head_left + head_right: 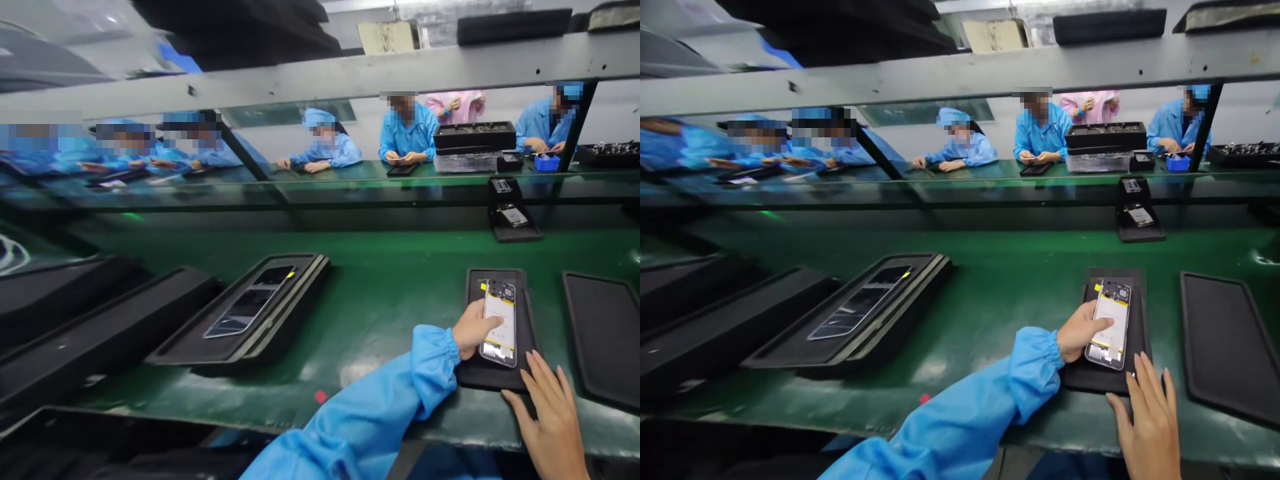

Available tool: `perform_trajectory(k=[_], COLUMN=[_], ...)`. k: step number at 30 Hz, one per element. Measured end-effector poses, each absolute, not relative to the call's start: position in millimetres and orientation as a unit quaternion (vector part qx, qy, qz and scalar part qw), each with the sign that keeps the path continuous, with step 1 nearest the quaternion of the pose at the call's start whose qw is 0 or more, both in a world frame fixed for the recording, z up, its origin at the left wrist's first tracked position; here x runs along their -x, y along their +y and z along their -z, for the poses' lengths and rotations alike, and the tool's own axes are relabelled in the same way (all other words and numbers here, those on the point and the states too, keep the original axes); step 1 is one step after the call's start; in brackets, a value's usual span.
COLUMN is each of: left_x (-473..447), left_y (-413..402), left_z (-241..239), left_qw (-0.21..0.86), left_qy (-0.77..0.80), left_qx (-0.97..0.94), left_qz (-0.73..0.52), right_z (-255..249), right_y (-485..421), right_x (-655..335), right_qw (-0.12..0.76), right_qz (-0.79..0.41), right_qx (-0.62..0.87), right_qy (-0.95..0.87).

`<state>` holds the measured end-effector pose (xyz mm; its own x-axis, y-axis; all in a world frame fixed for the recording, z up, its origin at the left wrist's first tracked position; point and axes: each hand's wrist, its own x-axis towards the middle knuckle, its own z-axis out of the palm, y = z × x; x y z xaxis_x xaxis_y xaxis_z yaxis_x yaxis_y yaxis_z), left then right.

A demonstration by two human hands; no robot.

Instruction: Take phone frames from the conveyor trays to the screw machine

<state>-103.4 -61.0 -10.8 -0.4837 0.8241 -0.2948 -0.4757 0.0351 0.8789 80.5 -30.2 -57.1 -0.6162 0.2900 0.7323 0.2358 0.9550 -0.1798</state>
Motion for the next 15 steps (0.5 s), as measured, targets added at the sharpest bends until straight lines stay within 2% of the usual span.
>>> perform_trajectory(k=[3, 7, 11, 13, 15], left_x=[99, 93, 102, 119, 143], left_y=[-63, -71, -80, -78, -67], left_z=[6, -6, -21, -27, -30], left_qw=[0.485, 0.513, 0.572, 0.528, 0.427], left_qy=[0.526, 0.518, 0.536, 0.615, 0.706], left_qx=[-0.167, -0.169, -0.239, -0.332, -0.394], left_qz=[-0.678, -0.663, -0.573, -0.482, -0.405], right_z=[54, 55, 69, 77, 84], right_y=[-33, -38, -33, -24, -14], right_x=[-68, -42, -27, -26, -28], right_qw=[0.444, 0.408, 0.402, 0.42, 0.433], right_qz=[-0.054, -0.09, -0.111, -0.088, -0.043], right_qx=[0.163, 0.198, 0.218, 0.215, 0.193], right_qy=[-0.88, -0.887, -0.882, -0.878, -0.879])
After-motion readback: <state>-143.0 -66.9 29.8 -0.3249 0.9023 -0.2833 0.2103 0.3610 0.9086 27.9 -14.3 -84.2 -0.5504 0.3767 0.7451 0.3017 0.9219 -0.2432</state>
